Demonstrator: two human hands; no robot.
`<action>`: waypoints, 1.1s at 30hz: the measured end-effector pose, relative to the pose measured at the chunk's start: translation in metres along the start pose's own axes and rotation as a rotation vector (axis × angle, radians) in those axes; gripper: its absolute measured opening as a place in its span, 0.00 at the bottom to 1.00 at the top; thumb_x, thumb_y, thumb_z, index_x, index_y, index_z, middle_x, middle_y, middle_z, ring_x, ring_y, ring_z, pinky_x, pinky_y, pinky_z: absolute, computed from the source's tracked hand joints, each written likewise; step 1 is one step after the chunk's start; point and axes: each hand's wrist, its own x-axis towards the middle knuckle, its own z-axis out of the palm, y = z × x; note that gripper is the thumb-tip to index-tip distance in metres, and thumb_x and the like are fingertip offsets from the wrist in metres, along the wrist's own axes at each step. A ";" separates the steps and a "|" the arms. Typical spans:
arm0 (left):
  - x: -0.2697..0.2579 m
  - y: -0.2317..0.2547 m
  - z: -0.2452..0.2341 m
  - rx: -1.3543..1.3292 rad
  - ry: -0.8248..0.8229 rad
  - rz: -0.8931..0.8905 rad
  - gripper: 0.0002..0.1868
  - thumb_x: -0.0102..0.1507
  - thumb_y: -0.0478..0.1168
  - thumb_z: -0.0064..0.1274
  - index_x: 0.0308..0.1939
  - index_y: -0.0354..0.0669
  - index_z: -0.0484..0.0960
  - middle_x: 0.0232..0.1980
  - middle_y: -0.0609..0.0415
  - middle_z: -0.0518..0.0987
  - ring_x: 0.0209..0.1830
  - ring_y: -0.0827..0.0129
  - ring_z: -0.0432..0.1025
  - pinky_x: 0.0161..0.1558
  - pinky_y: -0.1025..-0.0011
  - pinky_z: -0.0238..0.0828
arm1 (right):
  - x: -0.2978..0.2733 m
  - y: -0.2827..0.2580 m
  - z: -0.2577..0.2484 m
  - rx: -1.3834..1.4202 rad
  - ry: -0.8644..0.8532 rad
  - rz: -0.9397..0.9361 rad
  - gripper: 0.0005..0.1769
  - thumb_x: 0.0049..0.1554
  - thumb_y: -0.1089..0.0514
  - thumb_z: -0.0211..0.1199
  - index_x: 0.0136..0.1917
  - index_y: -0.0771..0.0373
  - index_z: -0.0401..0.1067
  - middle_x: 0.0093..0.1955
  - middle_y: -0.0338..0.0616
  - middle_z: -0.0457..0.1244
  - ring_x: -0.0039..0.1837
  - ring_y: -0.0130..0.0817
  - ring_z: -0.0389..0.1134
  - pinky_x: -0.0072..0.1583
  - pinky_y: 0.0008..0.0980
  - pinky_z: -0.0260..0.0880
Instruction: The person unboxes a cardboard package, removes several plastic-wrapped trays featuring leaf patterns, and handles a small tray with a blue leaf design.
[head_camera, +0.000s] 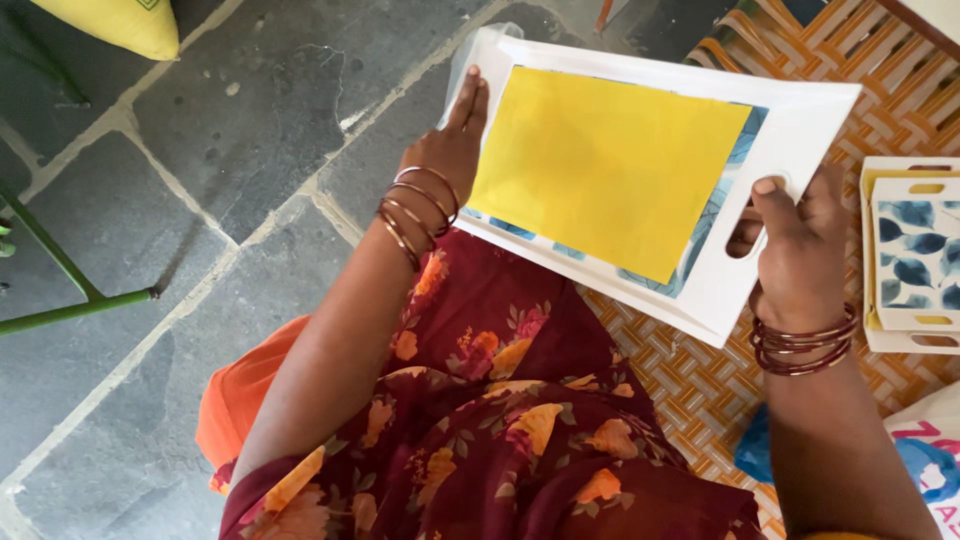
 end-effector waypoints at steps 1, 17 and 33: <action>0.003 0.001 0.003 -0.002 0.001 -0.002 0.44 0.65 0.27 0.41 0.83 0.47 0.38 0.86 0.58 0.30 0.53 0.42 0.78 0.52 0.49 0.76 | -0.001 -0.003 0.001 -0.026 -0.005 -0.030 0.10 0.75 0.61 0.57 0.64 0.69 0.62 0.45 0.42 0.65 0.38 0.23 0.62 0.42 0.25 0.62; 0.047 0.023 0.008 0.228 0.095 -0.008 0.45 0.64 0.29 0.44 0.82 0.47 0.41 0.85 0.58 0.28 0.49 0.48 0.78 0.43 0.58 0.80 | -0.003 -0.030 0.034 -0.200 -0.033 -0.166 0.02 0.74 0.65 0.54 0.57 0.67 0.63 0.41 0.40 0.62 0.36 0.22 0.60 0.39 0.23 0.63; 0.082 -0.027 0.013 -0.013 0.228 -0.057 0.43 0.65 0.28 0.40 0.82 0.49 0.42 0.85 0.62 0.33 0.52 0.45 0.78 0.50 0.50 0.77 | 0.000 -0.047 0.040 -0.356 -0.037 -0.191 0.09 0.71 0.67 0.53 0.65 0.68 0.64 0.47 0.39 0.61 0.41 0.23 0.63 0.42 0.25 0.66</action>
